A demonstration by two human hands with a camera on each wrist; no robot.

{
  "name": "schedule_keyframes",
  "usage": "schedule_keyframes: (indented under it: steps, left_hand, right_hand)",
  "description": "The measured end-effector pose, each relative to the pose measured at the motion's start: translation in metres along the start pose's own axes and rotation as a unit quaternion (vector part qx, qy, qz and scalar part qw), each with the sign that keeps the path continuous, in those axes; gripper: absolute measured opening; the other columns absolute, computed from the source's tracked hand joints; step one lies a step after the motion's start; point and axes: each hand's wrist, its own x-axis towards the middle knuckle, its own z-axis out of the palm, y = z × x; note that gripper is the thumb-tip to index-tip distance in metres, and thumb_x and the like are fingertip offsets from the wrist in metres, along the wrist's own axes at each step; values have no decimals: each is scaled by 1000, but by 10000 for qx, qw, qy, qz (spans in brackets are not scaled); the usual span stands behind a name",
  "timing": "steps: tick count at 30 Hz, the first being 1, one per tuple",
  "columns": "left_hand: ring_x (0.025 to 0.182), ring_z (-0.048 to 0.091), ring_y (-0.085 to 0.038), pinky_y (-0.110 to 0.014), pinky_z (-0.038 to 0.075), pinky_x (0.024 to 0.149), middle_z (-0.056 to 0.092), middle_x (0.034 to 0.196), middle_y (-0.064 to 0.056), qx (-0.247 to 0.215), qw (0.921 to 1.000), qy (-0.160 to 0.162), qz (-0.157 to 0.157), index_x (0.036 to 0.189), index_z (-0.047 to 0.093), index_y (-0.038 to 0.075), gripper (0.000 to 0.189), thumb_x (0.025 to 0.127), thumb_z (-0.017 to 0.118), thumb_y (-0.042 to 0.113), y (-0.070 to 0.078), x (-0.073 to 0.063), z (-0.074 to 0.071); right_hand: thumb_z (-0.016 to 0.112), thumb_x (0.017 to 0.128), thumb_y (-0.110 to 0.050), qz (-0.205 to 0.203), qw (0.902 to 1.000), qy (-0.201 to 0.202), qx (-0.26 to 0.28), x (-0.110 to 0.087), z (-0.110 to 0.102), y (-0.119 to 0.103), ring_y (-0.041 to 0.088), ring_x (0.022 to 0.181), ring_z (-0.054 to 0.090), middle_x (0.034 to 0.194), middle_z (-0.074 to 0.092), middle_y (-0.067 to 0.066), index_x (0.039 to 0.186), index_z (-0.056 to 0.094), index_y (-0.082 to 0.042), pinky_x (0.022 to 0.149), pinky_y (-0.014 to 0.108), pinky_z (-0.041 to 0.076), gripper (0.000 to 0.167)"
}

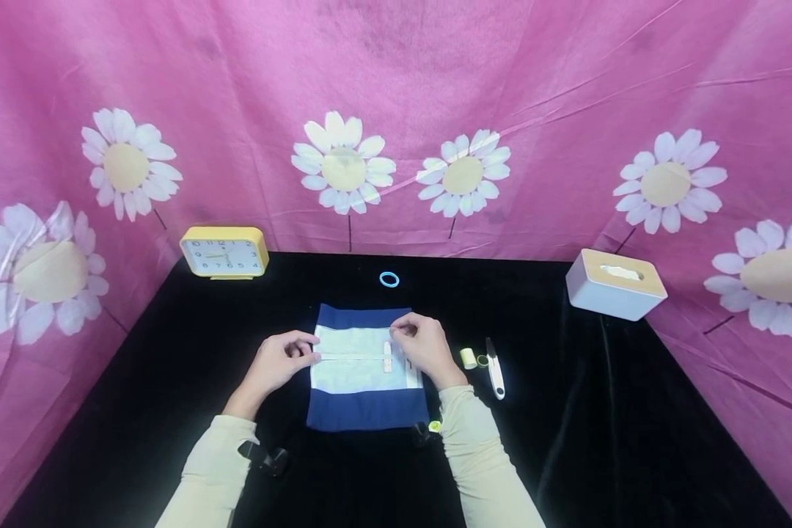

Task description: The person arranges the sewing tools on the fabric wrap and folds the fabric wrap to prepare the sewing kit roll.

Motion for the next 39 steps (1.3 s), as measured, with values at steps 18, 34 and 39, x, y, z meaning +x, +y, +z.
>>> schedule_keyframes:
  steps: [18,34,39]
  left_hand:
    - [67,51,-10,-24,41,64,67,75,1,-14,10000,16,66,97,77,11,18,81,83,14,-1,1,0]
    - [67,52,-11,-24,42,64,68,76,2,22,10000,-29,17,99,77,12,19,81,83,15,-4,-2,-1]
    - [66,52,-9,-23,42,64,68,75,2,-17,10000,22,83,98,77,11,19,81,83,14,-2,-1,0]
  right_hand:
    - [73,90,-11,103,9985,427,-341,-25,-68,26,3,59,57,76,70,6,94,75,-5,56,22,47,7]
    - [72,88,-16,618,9833,1288,-1126,-43,-112,62,-9,63,55,78,74,6,96,76,-5,63,12,41,14]
    - [72,87,-18,862,9750,1524,-1368,-43,-119,72,-12,64,52,80,75,5,96,77,-7,64,14,40,15]
